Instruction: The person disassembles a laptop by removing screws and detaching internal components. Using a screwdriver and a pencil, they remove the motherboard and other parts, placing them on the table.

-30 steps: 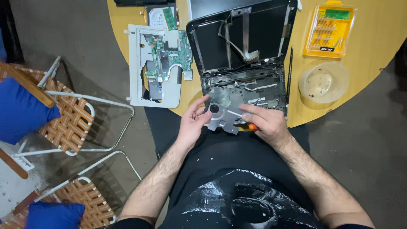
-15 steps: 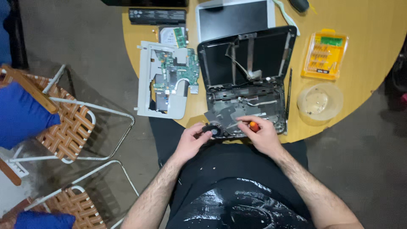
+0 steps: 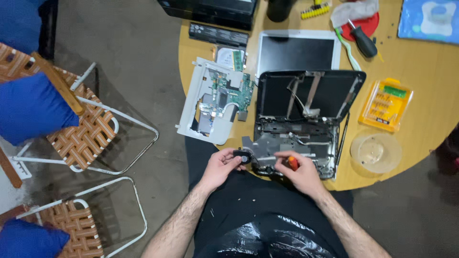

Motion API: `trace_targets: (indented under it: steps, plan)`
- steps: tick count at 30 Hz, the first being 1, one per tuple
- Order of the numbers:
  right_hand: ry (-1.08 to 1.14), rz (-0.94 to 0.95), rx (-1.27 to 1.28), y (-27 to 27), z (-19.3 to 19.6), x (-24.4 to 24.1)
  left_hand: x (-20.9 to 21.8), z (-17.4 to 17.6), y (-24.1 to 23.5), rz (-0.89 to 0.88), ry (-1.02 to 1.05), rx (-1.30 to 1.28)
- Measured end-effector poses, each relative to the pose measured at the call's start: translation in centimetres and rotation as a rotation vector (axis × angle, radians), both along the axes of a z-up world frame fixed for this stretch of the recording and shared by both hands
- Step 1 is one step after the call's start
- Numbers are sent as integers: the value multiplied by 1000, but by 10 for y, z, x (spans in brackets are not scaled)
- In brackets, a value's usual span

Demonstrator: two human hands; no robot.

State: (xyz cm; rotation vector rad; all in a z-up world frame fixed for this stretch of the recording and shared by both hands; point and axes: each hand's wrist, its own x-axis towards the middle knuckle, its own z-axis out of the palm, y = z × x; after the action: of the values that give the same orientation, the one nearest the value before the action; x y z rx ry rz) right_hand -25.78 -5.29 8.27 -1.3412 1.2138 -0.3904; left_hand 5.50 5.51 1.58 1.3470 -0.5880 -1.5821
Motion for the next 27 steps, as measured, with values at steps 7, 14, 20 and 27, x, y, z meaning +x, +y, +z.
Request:
trace_targets:
  steps: [7, 14, 20, 27]
  plan:
    - [108, 96, 29, -10, -16, 16, 22, 2, -16, 57, 6, 0]
    - [179, 66, 136, -14, -22, 29, 119, 62, -98, 305, -416, 154]
    - [258, 37, 251, -22, -18, 38, 218, 78, -173, 587, -474, -17]
    - [247, 30, 290, -26, -37, 40, 293, -20, -238, 690, -502, -24]
